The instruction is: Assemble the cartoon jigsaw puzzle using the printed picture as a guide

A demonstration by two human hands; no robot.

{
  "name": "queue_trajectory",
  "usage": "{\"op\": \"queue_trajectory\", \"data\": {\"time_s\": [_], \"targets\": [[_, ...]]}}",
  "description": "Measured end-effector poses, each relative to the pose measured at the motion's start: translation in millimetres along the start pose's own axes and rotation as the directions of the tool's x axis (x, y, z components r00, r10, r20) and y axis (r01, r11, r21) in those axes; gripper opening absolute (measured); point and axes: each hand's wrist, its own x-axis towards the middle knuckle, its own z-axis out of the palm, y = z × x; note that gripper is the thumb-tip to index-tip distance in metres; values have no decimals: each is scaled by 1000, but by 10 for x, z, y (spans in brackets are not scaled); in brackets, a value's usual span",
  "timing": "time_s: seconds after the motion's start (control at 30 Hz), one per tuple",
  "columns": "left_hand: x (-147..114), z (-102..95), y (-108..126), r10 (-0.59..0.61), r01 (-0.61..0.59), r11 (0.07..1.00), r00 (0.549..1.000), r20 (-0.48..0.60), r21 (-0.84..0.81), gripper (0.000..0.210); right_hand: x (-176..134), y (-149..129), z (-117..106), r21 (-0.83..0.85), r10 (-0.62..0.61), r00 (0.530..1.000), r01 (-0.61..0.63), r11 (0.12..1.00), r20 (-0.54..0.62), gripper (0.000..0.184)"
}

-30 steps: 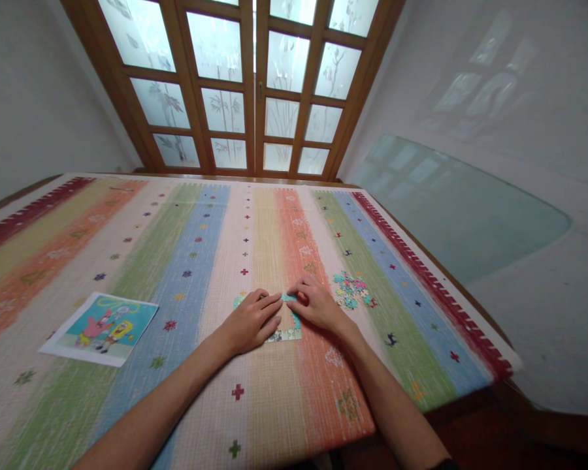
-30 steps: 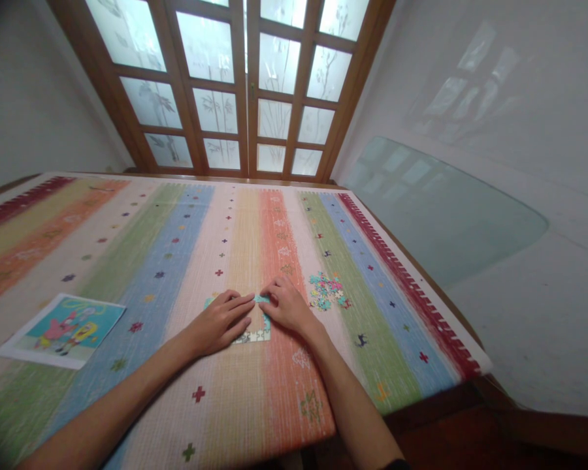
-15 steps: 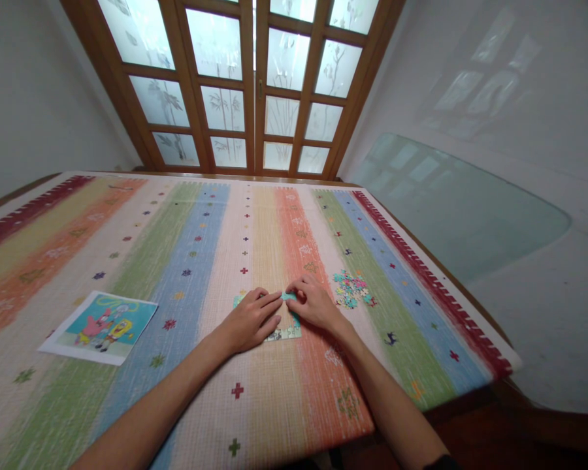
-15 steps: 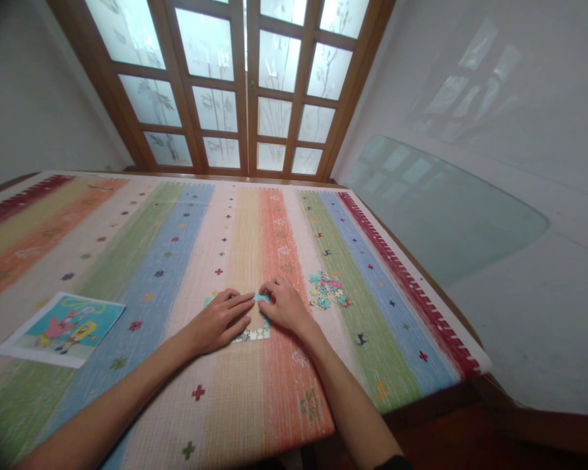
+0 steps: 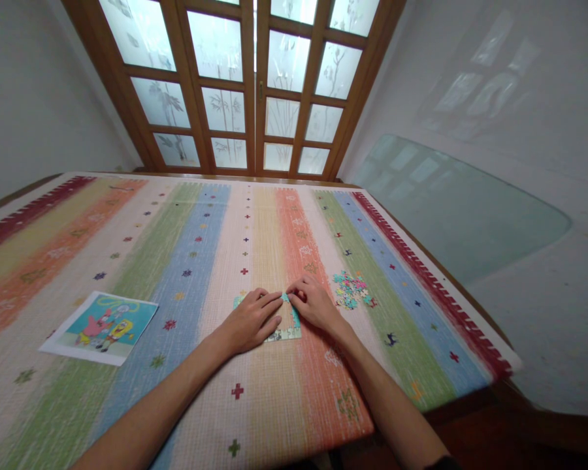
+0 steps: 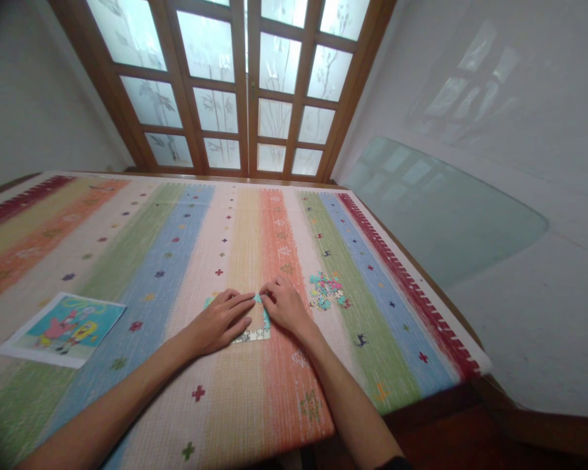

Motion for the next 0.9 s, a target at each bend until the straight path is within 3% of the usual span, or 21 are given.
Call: {"op": "queue_trajectory", "data": {"time_s": [0.4, 0.57, 0.9], "targets": [[33, -3, -5, 67, -75, 988, 996, 62, 135, 39, 12, 65, -133, 84, -19, 996, 11, 996, 86, 18], [34, -5, -1, 67, -77, 986, 995, 68, 150, 39, 10, 98, -152, 39, 4, 997, -6, 999, 72, 7], [40, -21, 8, 62, -74, 987, 994, 87, 141, 41, 21, 124, -103, 69, 3, 999, -7, 998, 51, 8]]}}
